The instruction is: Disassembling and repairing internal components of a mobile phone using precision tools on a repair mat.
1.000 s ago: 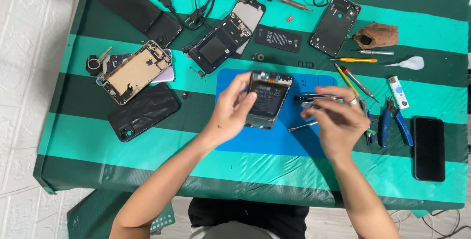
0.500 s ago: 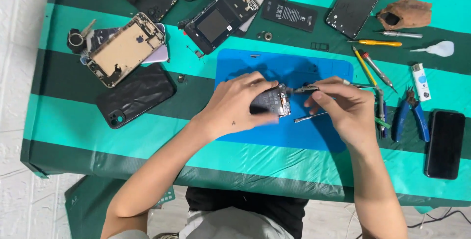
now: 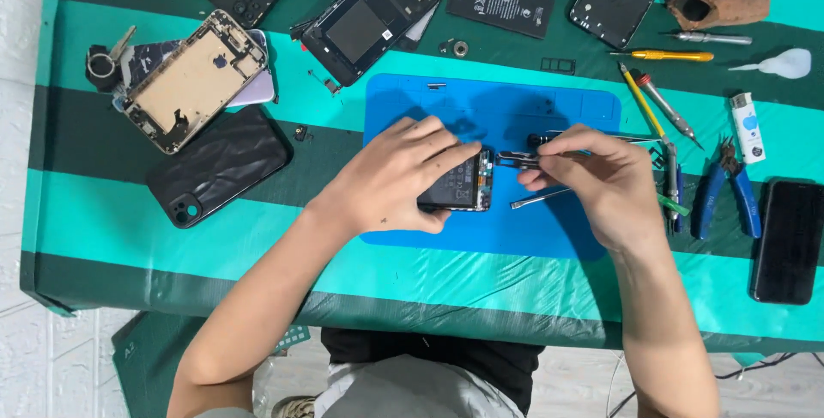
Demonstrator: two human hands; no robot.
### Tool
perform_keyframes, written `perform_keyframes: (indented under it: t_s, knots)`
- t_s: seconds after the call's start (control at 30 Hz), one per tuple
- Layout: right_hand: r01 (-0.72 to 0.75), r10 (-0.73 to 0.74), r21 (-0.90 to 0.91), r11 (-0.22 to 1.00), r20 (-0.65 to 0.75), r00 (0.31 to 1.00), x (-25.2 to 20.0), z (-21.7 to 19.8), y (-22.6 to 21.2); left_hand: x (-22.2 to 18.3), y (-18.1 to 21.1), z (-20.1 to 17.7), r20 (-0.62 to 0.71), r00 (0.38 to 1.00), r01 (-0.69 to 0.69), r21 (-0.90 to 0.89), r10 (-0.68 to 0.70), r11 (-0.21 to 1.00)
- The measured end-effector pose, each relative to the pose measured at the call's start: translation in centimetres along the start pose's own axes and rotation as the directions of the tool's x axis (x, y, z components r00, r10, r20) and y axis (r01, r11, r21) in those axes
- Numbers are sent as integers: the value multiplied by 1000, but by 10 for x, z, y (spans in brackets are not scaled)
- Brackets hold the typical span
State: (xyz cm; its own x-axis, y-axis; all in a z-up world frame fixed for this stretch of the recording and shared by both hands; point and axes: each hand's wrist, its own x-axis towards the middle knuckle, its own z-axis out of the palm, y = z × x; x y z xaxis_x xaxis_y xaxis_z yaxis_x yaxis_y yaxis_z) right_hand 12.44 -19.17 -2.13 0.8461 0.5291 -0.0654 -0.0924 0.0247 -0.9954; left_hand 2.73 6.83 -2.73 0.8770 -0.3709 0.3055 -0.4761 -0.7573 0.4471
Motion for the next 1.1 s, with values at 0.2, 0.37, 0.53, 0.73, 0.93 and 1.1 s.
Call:
perform_keyframes:
  t_s: [0.2,0.37,0.53,0.73,0.93,1.1]
  knots:
    - [24,-9,-308,951,51,999,1,0,-4,-2,2,-1,28,1000,2,-2,-2,1000]
    - [101,-68,-286,953,123,990,0,2,-4,-3,-5,8,5,1000,2,-63,-1,998]
    - [404,-291,-531,745,286,913,5,7,-25,-8,-11,18,-57,997,-48,-37,46,998]
    - [701,-461,-627,341,538,706,11,8,-24,-7,-11,14,-85,988,-129,-24,127,991]
    - [883,-611,-430,191,652,449,6,15,1,-4,-10,12,-161,976,-146,24,148,989]
    - [864,-600,-446,233,634,489,4,15,1,-4,-11,12,-152,982,-118,-57,108,991]
